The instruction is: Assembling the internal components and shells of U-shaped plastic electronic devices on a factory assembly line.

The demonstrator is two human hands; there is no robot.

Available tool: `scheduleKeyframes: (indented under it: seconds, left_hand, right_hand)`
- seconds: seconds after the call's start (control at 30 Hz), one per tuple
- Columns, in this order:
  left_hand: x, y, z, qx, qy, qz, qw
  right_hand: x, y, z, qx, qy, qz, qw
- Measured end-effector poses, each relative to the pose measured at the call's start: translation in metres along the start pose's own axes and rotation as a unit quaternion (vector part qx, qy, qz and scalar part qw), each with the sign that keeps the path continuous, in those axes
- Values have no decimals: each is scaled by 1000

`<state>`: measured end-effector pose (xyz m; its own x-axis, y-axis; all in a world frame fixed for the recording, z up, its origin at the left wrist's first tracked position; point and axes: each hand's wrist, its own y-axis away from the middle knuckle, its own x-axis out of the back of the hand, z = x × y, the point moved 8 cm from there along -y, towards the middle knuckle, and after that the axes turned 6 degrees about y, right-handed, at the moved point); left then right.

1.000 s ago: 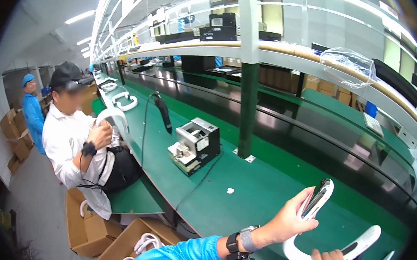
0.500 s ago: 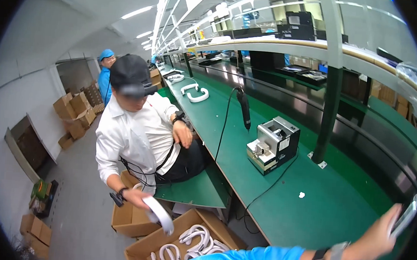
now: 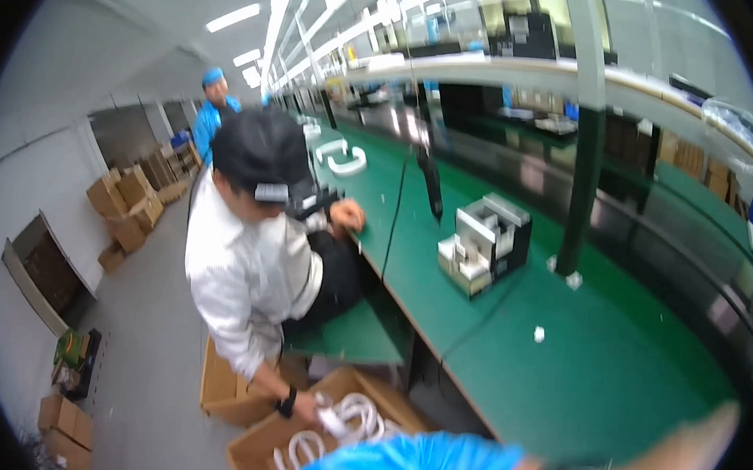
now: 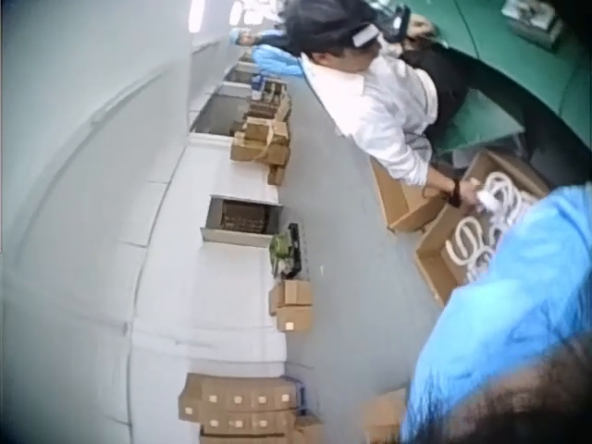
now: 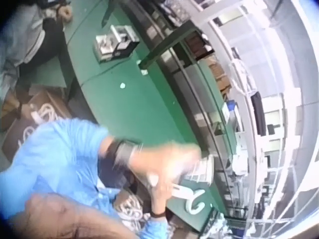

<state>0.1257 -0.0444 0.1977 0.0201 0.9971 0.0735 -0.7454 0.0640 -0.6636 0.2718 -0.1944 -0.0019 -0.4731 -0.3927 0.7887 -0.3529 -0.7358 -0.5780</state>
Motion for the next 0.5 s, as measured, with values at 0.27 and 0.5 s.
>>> scheduleKeyframes:
  seconds: [0.27, 0.5]
  left_hand:
    - [91, 8, -150, 184, 227, 137, 946]
    - [109, 17, -213, 275, 334, 172, 885]
  right_hand:
    - [94, -51, -104, 10, 7, -179, 984]
    - [50, -55, -84, 20, 28, -193, 980]
